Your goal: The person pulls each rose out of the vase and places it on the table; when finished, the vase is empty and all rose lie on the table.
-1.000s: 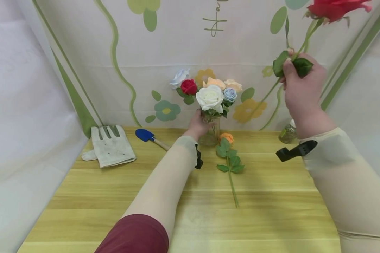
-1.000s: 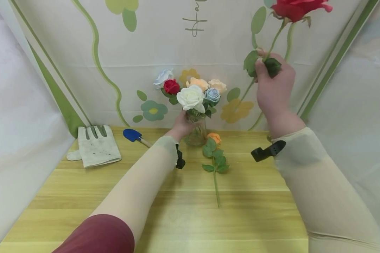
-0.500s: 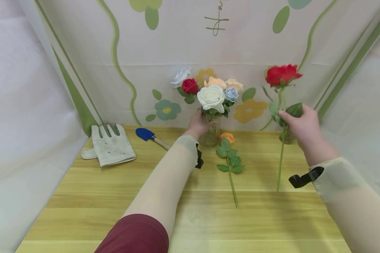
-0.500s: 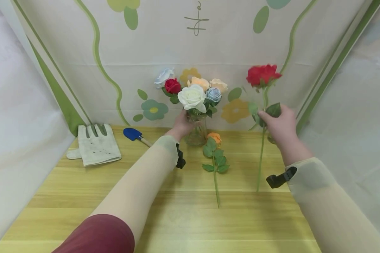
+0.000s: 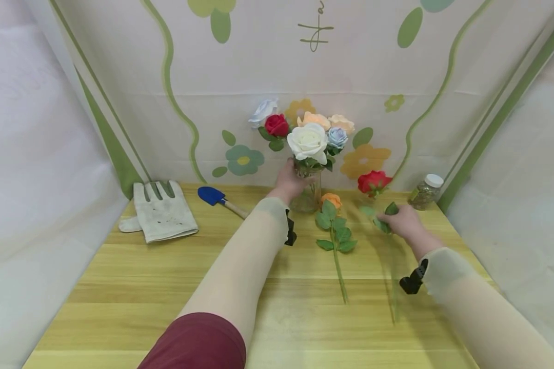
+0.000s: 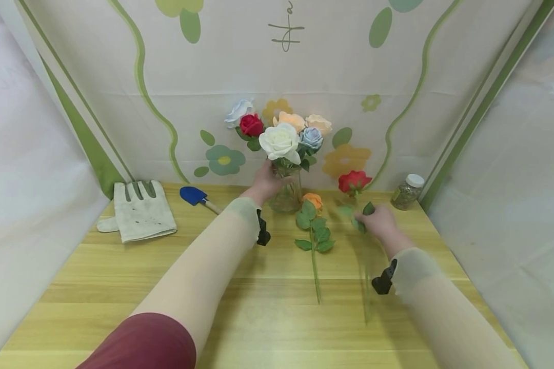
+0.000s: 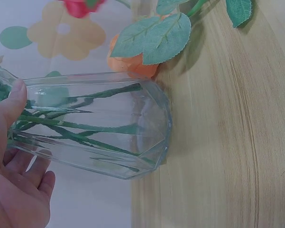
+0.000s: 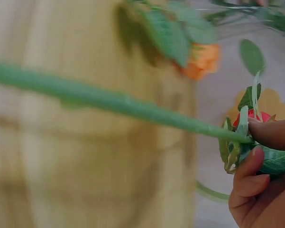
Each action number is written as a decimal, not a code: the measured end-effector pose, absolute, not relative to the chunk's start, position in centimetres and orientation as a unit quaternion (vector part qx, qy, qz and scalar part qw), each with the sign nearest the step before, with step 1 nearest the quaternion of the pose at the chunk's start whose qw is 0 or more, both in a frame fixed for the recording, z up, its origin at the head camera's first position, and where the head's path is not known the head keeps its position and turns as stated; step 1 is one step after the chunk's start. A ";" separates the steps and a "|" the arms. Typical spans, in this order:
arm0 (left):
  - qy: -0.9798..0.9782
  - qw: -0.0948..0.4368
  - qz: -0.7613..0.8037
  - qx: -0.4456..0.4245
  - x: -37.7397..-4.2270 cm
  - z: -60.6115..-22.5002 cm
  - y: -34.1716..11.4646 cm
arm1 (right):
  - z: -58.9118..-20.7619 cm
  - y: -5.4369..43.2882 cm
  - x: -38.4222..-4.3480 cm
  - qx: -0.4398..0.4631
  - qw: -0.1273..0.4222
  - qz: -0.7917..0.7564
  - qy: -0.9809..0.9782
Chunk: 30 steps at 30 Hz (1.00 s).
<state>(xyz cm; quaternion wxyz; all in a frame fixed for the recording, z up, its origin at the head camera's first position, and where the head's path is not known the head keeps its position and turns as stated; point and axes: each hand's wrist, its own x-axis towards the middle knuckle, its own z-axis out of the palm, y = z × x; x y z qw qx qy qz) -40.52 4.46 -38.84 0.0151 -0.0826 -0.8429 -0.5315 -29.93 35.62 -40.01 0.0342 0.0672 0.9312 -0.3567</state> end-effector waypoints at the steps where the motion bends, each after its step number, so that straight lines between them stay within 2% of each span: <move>1: -0.845 0.016 -0.528 -0.082 -40.5 -38.8 4.5 | -40.7 35.5 -30.0 0.066 0.042 -0.351 0.933; 8: -0.844 0.014 -0.530 -0.079 -40.5 -38.7 4.5 | -43.9 34.7 -30.1 0.054 0.058 -0.311 0.947; 18: -0.843 0.013 -0.532 -0.080 -40.2 -38.5 4.4 | -44.9 34.3 -29.3 0.066 0.078 -0.289 0.952; 25: -0.840 0.007 -0.537 -0.080 -40.4 -38.6 4.4 | -43.4 34.1 -29.8 0.069 0.087 -0.237 0.965; 30: -0.842 0.003 -0.534 -0.073 -40.5 -38.7 4.5 | -39.6 32.2 -31.1 0.047 0.048 -0.211 0.975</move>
